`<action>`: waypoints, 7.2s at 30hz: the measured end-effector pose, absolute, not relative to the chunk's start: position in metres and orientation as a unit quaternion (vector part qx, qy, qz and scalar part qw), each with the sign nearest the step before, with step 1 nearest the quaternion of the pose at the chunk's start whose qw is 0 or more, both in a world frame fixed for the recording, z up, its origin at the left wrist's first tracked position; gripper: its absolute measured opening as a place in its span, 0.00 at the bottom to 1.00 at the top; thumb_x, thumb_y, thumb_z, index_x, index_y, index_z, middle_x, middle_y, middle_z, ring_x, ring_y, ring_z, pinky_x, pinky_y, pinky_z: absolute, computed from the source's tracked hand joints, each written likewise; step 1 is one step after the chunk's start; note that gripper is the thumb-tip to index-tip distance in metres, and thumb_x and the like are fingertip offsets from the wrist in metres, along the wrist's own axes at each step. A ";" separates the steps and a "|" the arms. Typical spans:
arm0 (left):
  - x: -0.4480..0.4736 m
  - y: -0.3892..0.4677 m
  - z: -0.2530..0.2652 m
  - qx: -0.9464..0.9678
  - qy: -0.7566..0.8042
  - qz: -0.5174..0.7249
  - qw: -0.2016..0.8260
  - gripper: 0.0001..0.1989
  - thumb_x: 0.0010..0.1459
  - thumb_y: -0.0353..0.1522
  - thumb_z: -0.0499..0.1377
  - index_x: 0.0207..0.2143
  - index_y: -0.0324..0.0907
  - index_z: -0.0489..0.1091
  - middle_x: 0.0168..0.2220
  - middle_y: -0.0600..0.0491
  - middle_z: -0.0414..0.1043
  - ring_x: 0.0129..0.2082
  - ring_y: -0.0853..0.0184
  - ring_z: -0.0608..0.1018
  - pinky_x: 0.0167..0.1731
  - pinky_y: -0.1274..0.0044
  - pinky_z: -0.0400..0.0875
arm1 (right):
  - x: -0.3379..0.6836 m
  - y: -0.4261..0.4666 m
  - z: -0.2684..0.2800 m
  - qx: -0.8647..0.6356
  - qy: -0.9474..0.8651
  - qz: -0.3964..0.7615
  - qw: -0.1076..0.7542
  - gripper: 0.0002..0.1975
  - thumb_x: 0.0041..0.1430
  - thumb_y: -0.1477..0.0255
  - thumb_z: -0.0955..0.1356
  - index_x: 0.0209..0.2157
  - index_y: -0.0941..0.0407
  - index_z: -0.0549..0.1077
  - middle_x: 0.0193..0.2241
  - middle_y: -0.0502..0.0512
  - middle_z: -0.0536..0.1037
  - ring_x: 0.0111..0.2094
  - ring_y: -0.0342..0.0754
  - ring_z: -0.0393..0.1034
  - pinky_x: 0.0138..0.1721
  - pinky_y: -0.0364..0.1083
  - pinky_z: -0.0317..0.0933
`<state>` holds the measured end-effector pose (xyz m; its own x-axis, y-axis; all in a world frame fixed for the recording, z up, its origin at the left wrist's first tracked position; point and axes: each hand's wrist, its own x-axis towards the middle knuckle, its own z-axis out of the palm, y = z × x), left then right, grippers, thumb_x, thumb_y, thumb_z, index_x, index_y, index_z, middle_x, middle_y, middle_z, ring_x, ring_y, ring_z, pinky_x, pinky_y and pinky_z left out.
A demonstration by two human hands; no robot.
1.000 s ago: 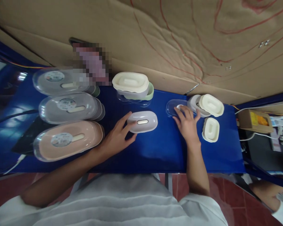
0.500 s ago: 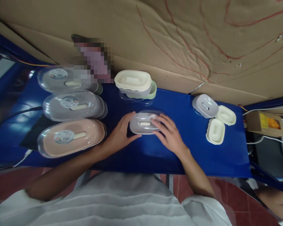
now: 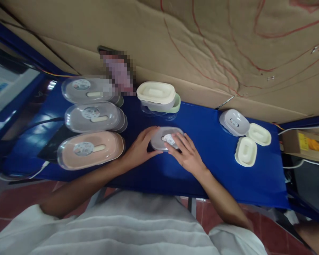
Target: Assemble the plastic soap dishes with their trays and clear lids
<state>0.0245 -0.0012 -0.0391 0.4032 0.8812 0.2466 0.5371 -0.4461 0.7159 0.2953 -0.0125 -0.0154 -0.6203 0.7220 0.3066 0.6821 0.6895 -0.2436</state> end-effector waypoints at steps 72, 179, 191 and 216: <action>0.011 -0.072 0.015 0.817 0.422 0.393 0.004 0.22 0.69 0.29 0.63 0.64 0.44 0.69 0.66 0.38 0.69 0.67 0.50 0.73 0.62 0.59 0.75 | 0.287 -0.004 0.028 -0.387 -0.850 0.059 0.354 0.13 0.71 0.71 0.72 0.56 0.50 0.78 0.52 0.57 0.84 0.59 0.55 0.76 0.64 0.60 0.70; -0.021 -0.104 0.033 0.773 0.494 0.367 0.154 0.44 0.68 0.41 0.66 0.78 0.50 0.48 0.71 0.38 0.64 0.70 0.50 0.71 0.65 0.57 0.75 | 0.290 -0.075 -0.009 -0.341 -0.882 -0.026 0.324 0.43 0.71 0.73 0.69 0.79 0.48 0.46 0.80 0.58 0.44 0.78 0.64 0.47 0.67 0.67 0.67; -0.153 -0.014 0.045 0.645 0.615 0.447 0.072 0.41 0.60 0.51 0.69 0.70 0.47 0.63 0.67 0.42 0.69 0.66 0.48 0.74 0.67 0.52 0.69 | 0.265 0.041 -0.030 -0.412 -0.898 0.005 0.154 0.31 0.78 0.59 0.62 0.76 0.50 0.57 0.73 0.64 0.66 0.74 0.62 0.58 0.73 0.70 0.53; -0.046 -0.089 0.063 0.739 0.507 0.444 0.022 0.26 0.71 0.32 0.58 0.68 0.60 0.63 0.55 0.52 0.76 0.55 0.61 0.80 0.55 0.66 0.79 | 0.321 0.031 -0.007 -0.483 -0.860 -0.003 0.166 0.29 0.79 0.60 0.61 0.75 0.51 0.58 0.72 0.66 0.65 0.72 0.60 0.60 0.69 0.65 0.55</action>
<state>-0.0458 -0.0890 0.0634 0.0921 0.7686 0.6330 0.7292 -0.4850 0.4828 0.3211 0.0306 -0.0072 -0.4786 0.8298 0.2871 0.8315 0.5334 -0.1555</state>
